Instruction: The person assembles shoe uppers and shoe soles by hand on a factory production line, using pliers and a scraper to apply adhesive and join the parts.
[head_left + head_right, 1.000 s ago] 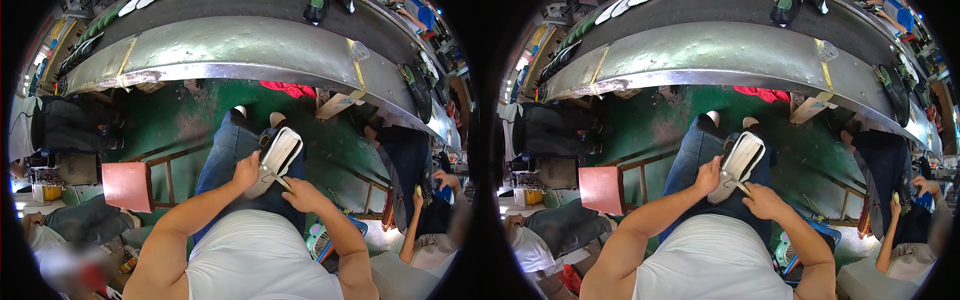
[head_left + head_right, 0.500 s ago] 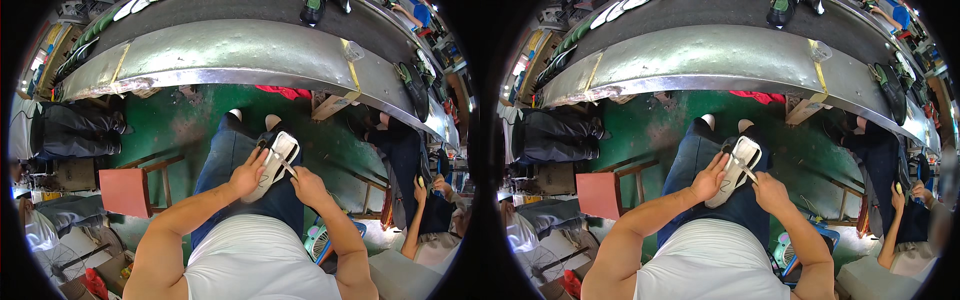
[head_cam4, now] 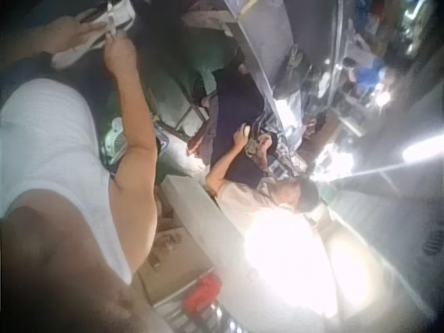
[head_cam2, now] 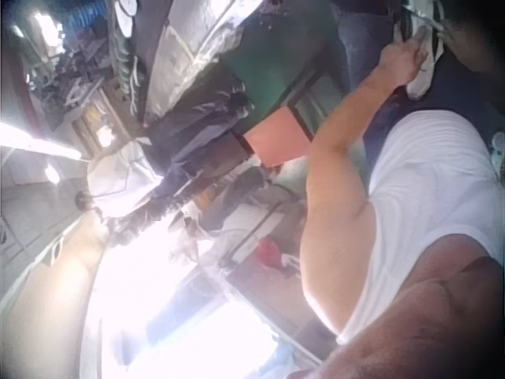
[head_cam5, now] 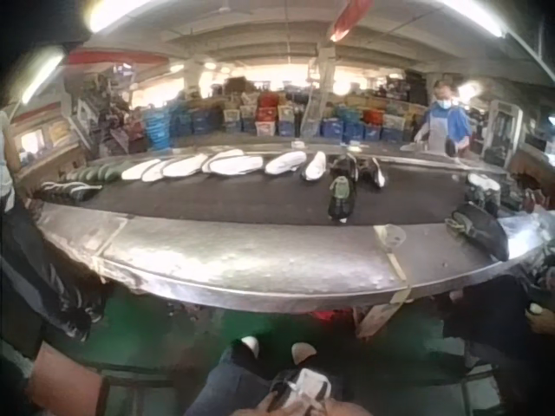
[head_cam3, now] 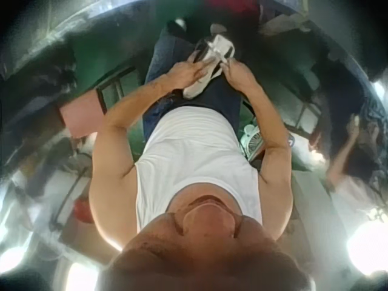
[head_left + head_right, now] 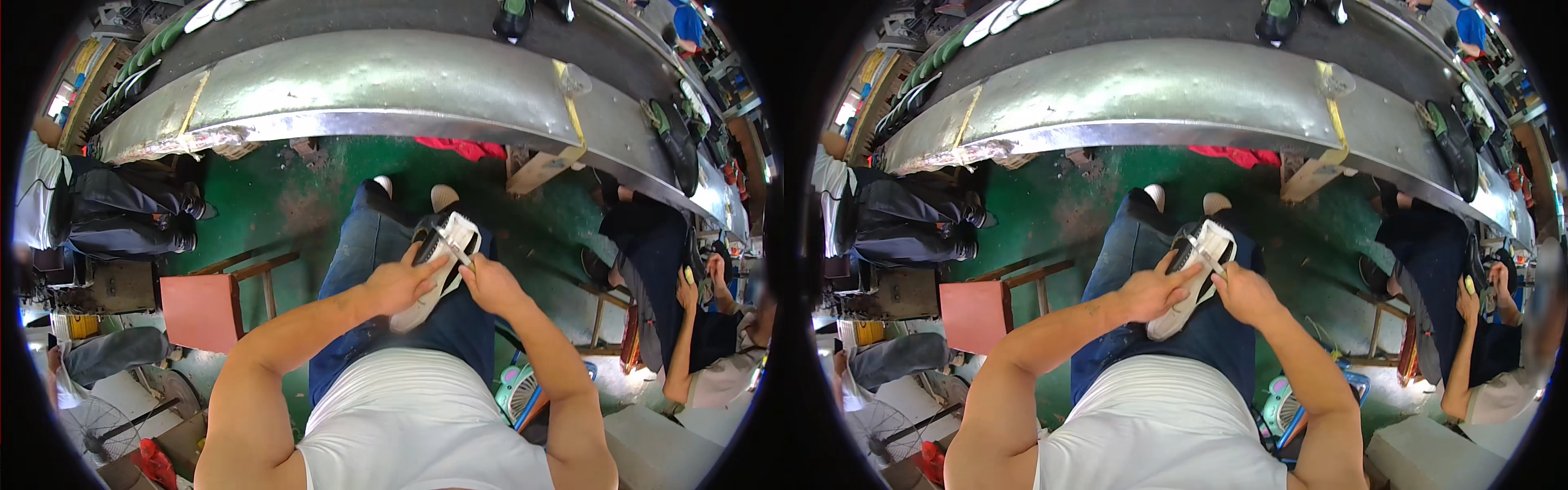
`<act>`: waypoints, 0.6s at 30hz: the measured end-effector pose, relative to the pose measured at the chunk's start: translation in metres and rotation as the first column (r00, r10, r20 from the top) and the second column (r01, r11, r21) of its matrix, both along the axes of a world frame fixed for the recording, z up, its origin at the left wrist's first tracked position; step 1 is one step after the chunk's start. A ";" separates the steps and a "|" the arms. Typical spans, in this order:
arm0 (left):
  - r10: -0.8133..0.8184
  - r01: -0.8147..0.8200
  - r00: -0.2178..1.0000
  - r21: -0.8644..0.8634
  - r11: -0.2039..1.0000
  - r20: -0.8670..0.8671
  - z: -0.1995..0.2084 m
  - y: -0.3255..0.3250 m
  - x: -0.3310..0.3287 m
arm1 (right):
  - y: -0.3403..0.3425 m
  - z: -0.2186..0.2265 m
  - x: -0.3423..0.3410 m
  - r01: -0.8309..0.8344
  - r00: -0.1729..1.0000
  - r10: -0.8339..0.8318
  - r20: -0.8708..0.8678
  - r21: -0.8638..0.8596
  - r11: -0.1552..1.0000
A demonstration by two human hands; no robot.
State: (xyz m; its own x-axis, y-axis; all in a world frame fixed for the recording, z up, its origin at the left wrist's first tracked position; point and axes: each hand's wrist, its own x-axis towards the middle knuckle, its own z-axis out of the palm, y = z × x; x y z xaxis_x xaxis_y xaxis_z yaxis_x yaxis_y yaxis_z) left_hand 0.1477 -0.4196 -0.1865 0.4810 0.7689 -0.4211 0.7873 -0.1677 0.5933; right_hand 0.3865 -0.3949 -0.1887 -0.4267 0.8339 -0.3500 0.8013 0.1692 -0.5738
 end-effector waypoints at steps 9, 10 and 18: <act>0.587 -0.537 0.720 -0.239 0.809 0.370 -0.041 -0.047 -0.004 | -0.027 0.035 0.000 0.025 0.956 -0.038 -0.291 -0.050 0.998; 0.587 -0.536 0.719 -0.240 0.809 0.372 -0.044 -0.045 -0.004 | -0.039 0.033 -0.001 0.098 0.871 -0.059 -0.488 0.055 0.994; 0.294 -0.203 0.889 -0.274 0.940 0.352 -0.024 -0.040 -0.023 | -0.059 0.000 0.019 0.118 0.943 -0.192 -0.272 -0.266 0.957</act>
